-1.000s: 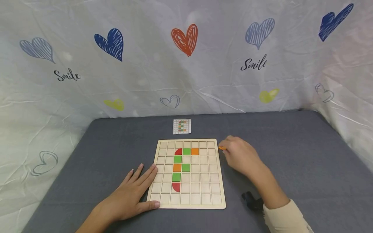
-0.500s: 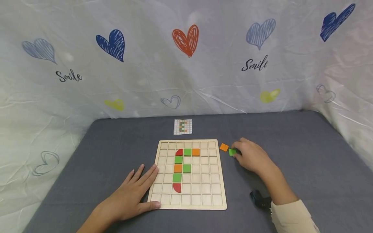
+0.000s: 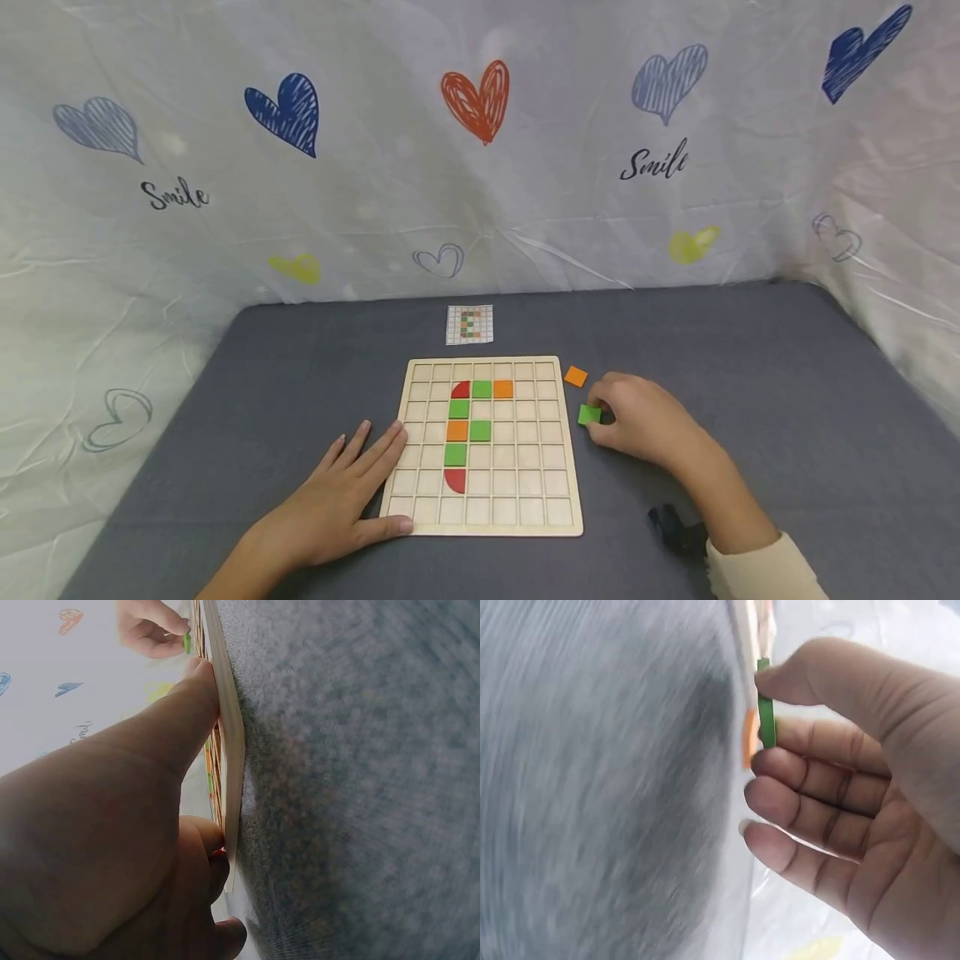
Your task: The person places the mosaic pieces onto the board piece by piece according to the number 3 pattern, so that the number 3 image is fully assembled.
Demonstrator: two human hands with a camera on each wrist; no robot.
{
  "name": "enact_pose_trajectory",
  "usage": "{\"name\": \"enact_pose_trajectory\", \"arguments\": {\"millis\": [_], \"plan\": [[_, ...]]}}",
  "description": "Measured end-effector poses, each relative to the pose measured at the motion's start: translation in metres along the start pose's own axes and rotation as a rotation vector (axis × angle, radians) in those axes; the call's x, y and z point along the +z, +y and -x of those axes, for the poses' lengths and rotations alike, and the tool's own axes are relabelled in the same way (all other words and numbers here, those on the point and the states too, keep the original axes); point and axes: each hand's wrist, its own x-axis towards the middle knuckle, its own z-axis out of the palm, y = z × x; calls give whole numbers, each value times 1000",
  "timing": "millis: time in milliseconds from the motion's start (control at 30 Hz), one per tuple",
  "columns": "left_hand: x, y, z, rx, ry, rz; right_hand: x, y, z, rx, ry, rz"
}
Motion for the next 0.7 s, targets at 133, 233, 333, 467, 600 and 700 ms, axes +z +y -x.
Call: {"name": "enact_pose_trajectory", "arguments": {"millis": [133,233,333,467,600,700], "plan": [[0,0,0,-2,0,-1,3,-17,-3,-73,-29,-39],[0,1,0,-2,0,0,7,-31,-4,-117,-54,-51],[0,1,0,-4,-3,2,10,-43,-5,-155,-76,-57],[-1,1,0,-5,0,0,14,-55,-4,-203,-107,-60],[-1,2,1,-8,6,-6,15,-64,-5,-234,-125,-59],[-1,2,1,-8,5,-11,15,-69,-6,-255,-129,-54]]}}
